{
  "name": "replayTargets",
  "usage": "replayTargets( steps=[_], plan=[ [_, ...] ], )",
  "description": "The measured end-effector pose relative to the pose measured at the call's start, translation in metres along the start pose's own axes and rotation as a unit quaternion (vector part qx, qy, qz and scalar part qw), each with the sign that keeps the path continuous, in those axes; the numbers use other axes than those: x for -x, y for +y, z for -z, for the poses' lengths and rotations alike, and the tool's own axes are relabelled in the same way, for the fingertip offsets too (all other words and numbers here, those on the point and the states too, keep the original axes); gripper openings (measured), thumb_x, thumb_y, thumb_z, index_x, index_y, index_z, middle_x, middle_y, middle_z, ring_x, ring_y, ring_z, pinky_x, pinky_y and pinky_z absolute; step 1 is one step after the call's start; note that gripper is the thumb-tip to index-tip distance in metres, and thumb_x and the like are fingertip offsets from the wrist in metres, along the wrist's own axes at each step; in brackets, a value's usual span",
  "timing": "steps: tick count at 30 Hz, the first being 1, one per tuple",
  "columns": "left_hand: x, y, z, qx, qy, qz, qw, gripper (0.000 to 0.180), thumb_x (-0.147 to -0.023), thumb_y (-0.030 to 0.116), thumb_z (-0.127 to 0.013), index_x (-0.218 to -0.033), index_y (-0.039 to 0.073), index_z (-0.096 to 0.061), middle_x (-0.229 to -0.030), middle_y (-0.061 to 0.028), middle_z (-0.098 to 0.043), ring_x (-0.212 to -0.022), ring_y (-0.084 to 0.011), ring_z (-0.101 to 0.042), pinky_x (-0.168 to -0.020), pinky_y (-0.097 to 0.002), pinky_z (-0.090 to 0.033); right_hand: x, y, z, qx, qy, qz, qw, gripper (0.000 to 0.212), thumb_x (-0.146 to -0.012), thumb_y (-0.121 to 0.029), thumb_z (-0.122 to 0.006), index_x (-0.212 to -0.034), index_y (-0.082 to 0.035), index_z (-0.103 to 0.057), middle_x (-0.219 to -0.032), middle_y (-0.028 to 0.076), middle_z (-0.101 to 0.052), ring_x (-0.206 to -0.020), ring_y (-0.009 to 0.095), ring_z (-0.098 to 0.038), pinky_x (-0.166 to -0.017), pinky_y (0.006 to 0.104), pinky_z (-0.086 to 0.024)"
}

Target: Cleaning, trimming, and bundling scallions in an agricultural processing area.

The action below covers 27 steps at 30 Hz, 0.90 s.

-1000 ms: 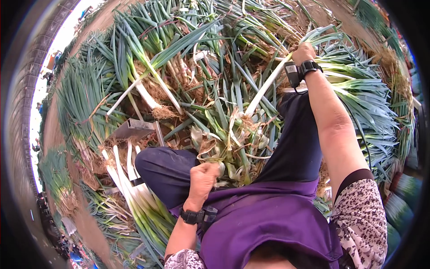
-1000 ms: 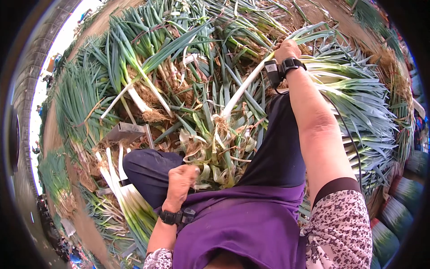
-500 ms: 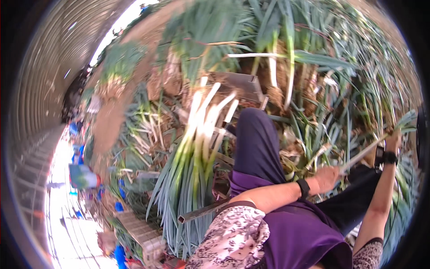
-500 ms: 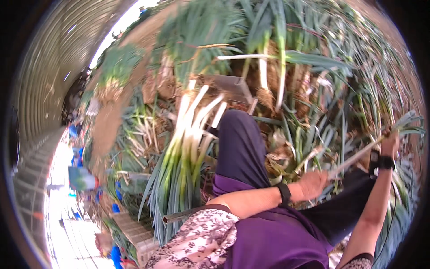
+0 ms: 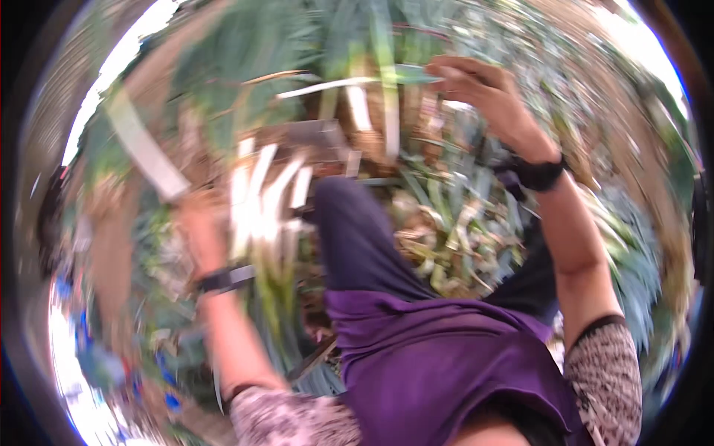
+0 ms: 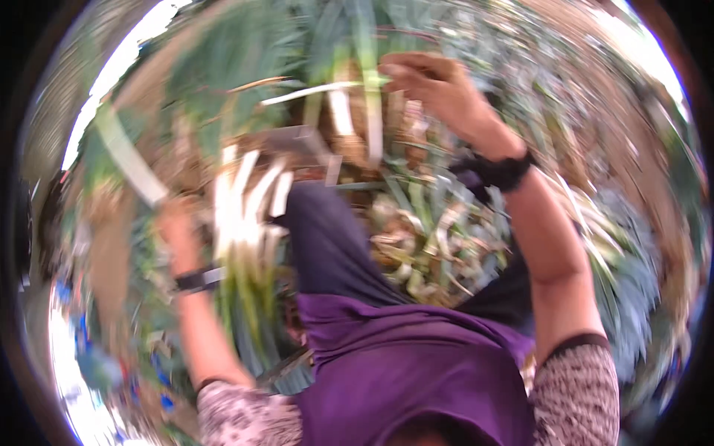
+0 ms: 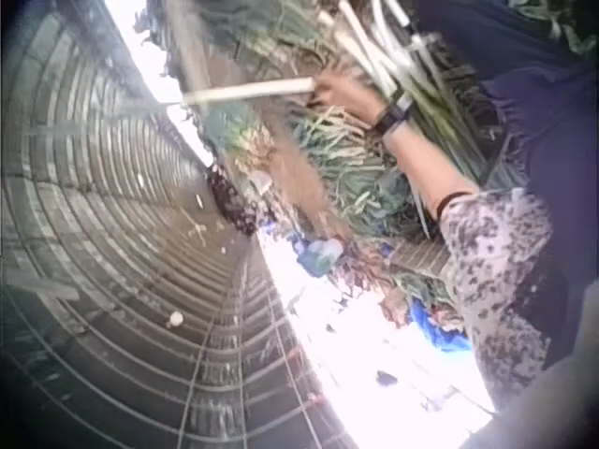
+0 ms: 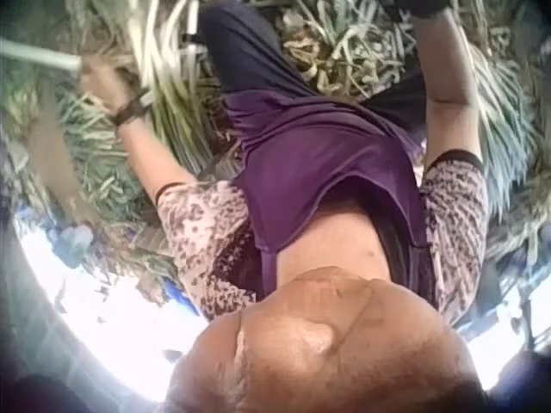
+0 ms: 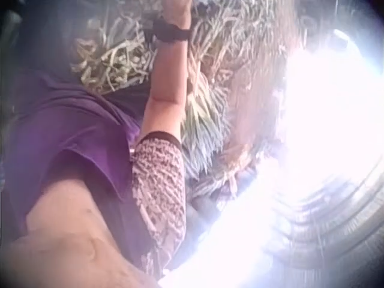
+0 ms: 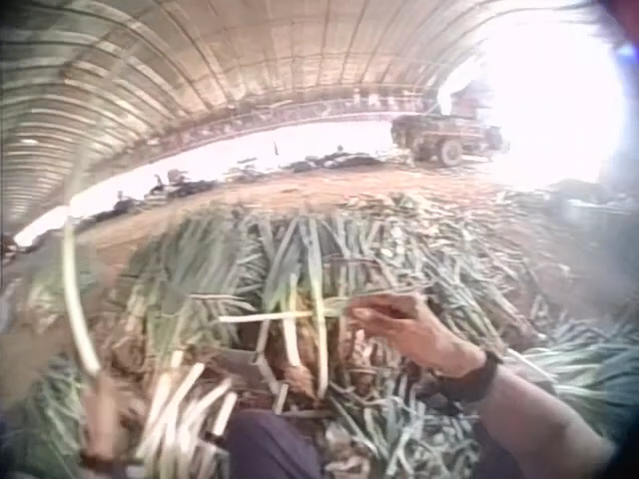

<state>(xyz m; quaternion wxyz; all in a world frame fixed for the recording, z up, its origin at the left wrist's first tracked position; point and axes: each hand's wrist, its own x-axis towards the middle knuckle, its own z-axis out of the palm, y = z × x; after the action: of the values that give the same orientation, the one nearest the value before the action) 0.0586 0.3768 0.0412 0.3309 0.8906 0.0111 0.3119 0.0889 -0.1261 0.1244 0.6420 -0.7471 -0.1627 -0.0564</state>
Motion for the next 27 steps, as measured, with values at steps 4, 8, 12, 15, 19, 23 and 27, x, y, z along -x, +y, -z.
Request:
replayTargets(
  steps=[4, 8, 12, 15, 19, 23, 27],
  plan=[
    [-0.076, -0.041, 0.063, -0.006, 0.115, 0.136, 0.984, 0.04, -0.088, 0.035, -0.062, -0.11, 0.002, -0.059, -0.092, -0.008, -0.061, -0.081, -0.0166, -0.054, -0.07, -0.0316, -0.045, 0.05, 0.093, 0.083, -0.003, 0.237, -0.227, 0.945, 0.031, -0.094, -0.024, -0.055, -0.117, -0.003, -0.056, -0.105, 0.009, -0.067, -0.091, 0.018, -0.065, -0.081, 0.0325, -0.049],
    [-0.08, 0.026, 0.01, 0.04, 0.069, -0.032, 0.996, 0.045, -0.089, 0.02, -0.061, -0.13, 0.006, -0.051, -0.119, -0.0152, -0.058, -0.106, -0.0254, -0.057, -0.09, -0.0368, -0.045, 0.099, 0.174, 0.122, -0.124, 0.456, -0.316, 0.823, 0.019, -0.092, -0.019, -0.055, -0.101, -0.003, -0.06, -0.086, 0.008, -0.067, -0.067, 0.017, -0.062, -0.059, 0.0296, -0.048],
    [0.029, 0.159, -0.234, 0.262, -0.236, -0.083, 0.932, 0.028, -0.088, 0.026, -0.064, -0.091, -0.001, -0.058, -0.096, -0.006, -0.05, -0.081, -0.0104, -0.051, -0.065, -0.0244, -0.042, 0.24, 0.307, 0.222, 0.375, 0.475, -0.277, 0.747, 0.048, -0.085, -0.044, -0.052, -0.078, 0.003, -0.064, -0.072, 0.024, -0.064, -0.066, 0.04, -0.063, -0.062, 0.043, -0.05],
    [0.096, 0.171, -0.315, 0.166, -0.224, 0.225, 0.934, 0.098, -0.065, 0.064, -0.074, -0.122, -0.01, -0.043, -0.12, -0.0222, -0.051, -0.111, -0.0234, -0.053, -0.09, -0.0388, -0.044, 0.22, 0.348, 0.046, 0.254, 0.517, -0.515, 0.635, 0.074, -0.079, -0.063, -0.053, -0.096, 0.008, -0.061, -0.094, 0.029, -0.064, -0.09, 0.044, -0.062, -0.082, 0.0451, -0.049],
    [0.213, 0.16, -0.381, -0.203, -0.463, 0.262, 0.822, 0.144, -0.052, 0.079, -0.069, -0.138, -0.018, -0.009, -0.141, -0.0337, -0.029, -0.13, -0.0415, -0.036, -0.104, -0.0452, -0.034, 0.324, 0.379, 0.022, 0.233, 0.436, -0.714, 0.495, 0.107, -0.076, -0.075, -0.048, -0.127, 0.018, -0.033, -0.124, 0.032, -0.049, -0.112, 0.044, -0.053, -0.092, 0.0506, -0.043],
    [0.274, 0.052, -0.397, -0.122, -0.595, 0.391, 0.691, 0.133, -0.049, 0.083, -0.066, -0.126, -0.023, -0.038, -0.132, -0.0351, -0.042, -0.127, -0.0356, -0.043, -0.105, -0.0386, -0.034, 0.346, 0.401, -0.007, 0.159, 0.088, -0.618, 0.765, 0.059, -0.098, -0.042, -0.033, -0.148, -0.029, -0.007, -0.124, 0.051, -0.03, -0.113, 0.056, -0.045, -0.105, 0.0494, -0.029],
    [0.316, -0.032, -0.419, -0.163, -0.565, 0.428, 0.687, 0.11, -0.06, 0.07, -0.071, -0.121, -0.018, -0.048, -0.13, -0.0317, -0.047, -0.124, -0.034, -0.046, -0.103, -0.0357, -0.036, 0.348, 0.426, -0.041, 0.011, 0.288, -0.647, 0.706, 0.057, -0.097, -0.052, -0.017, -0.146, -0.023, -0.023, -0.113, 0.041, -0.051, -0.123, 0.046, -0.042, -0.108, 0.0513, -0.022]
  ],
)
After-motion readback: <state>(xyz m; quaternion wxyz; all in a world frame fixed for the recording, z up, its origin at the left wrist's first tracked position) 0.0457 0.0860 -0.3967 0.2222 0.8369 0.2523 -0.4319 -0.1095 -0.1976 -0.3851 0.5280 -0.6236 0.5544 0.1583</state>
